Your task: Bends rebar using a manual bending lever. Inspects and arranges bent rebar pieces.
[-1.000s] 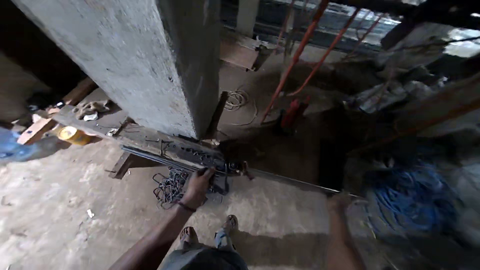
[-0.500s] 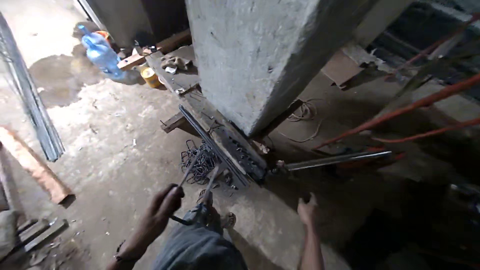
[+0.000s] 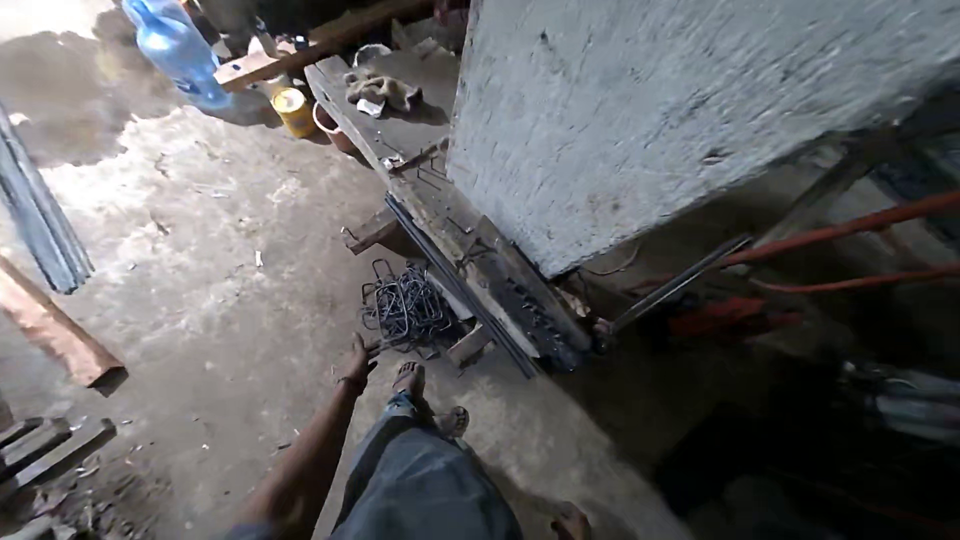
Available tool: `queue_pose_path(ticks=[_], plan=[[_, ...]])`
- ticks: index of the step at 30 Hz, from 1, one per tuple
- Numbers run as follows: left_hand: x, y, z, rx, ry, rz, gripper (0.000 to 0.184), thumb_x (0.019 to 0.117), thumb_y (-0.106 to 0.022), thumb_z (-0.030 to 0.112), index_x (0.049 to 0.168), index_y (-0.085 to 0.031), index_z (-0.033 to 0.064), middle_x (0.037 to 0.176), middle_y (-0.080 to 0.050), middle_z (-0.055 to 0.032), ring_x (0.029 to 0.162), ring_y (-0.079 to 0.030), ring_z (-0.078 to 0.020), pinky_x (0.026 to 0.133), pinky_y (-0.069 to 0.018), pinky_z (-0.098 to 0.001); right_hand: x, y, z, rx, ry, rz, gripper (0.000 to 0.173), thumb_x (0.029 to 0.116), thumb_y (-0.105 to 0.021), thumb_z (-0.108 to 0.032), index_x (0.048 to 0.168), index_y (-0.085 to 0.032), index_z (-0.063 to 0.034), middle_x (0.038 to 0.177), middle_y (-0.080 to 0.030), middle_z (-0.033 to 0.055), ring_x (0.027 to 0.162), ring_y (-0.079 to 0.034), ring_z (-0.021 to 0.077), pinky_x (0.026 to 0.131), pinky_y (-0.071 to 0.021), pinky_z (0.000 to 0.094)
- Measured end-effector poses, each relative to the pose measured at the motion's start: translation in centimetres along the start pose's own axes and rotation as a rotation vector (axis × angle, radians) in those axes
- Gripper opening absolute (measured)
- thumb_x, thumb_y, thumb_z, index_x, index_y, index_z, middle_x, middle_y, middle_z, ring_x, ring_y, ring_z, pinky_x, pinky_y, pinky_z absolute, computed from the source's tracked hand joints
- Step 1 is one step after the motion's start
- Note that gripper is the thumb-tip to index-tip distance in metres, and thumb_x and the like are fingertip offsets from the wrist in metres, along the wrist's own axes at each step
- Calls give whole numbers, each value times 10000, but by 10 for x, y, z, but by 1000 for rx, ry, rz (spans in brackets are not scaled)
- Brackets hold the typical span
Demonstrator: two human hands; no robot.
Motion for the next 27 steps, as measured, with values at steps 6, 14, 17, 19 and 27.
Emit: queue_pose_path(ticks=[6, 14, 17, 19, 27], plan=[[42, 48, -63, 312, 211, 77, 513, 1130, -336, 347, 1411, -494, -52, 1258, -655, -245, 1045, -675, -323, 898, -539, -482, -41, 27, -69, -113, 141, 314, 300, 1009, -596, -63, 1278, -666, 49, 1217, -688, 275, 1163, -658, 415, 1045, -492, 569], [48, 78, -71, 512, 250, -148, 483, 1133, -360, 323, 1456, -450, -24, 1279, -657, -220, 1060, -674, -292, 905, -521, -466, -101, 48, -224, 28, 791, 983, 194, 942, -643, -49, 1060, -729, 80, 1015, -723, 236, 901, -722, 345, 827, -609, 457], [54, 79, -53, 497, 201, -113, 470, 1127, -371, 315, 1439, -480, -19, 1269, -666, -208, 1054, -680, -285, 905, -529, -456, -120, 39, -289, -133, 951, 903, 181, 959, -669, -97, 1073, -765, 6, 1072, -741, 198, 964, -745, 323, 851, -625, 440], [52, 76, -38, 460, 157, -113, 450, 1124, -390, 307, 1419, -504, -14, 1246, -677, -197, 1044, -688, -279, 909, -538, -458, -112, 24, -318, -343, 960, 755, 199, 990, -644, -87, 1148, -751, -27, 1168, -715, 215, 1047, -726, 369, 876, -619, 495], [17, 86, -62, 336, 96, -58, 391, 1114, -434, 283, 1344, -579, 1, 1160, -713, -159, 957, -706, -228, 847, -560, -425, -66, -8, -353, -823, 865, 678, 333, 941, -619, 33, 1259, -689, -43, 1244, -644, 254, 1176, -650, 407, 901, -596, 494]])
Point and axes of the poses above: each hand's wrist, its own x-axis towards the middle knuckle, its own y-axis out of the back of the hand, z = x × y, the point moved 3 cm from there along x, towards the middle knuckle
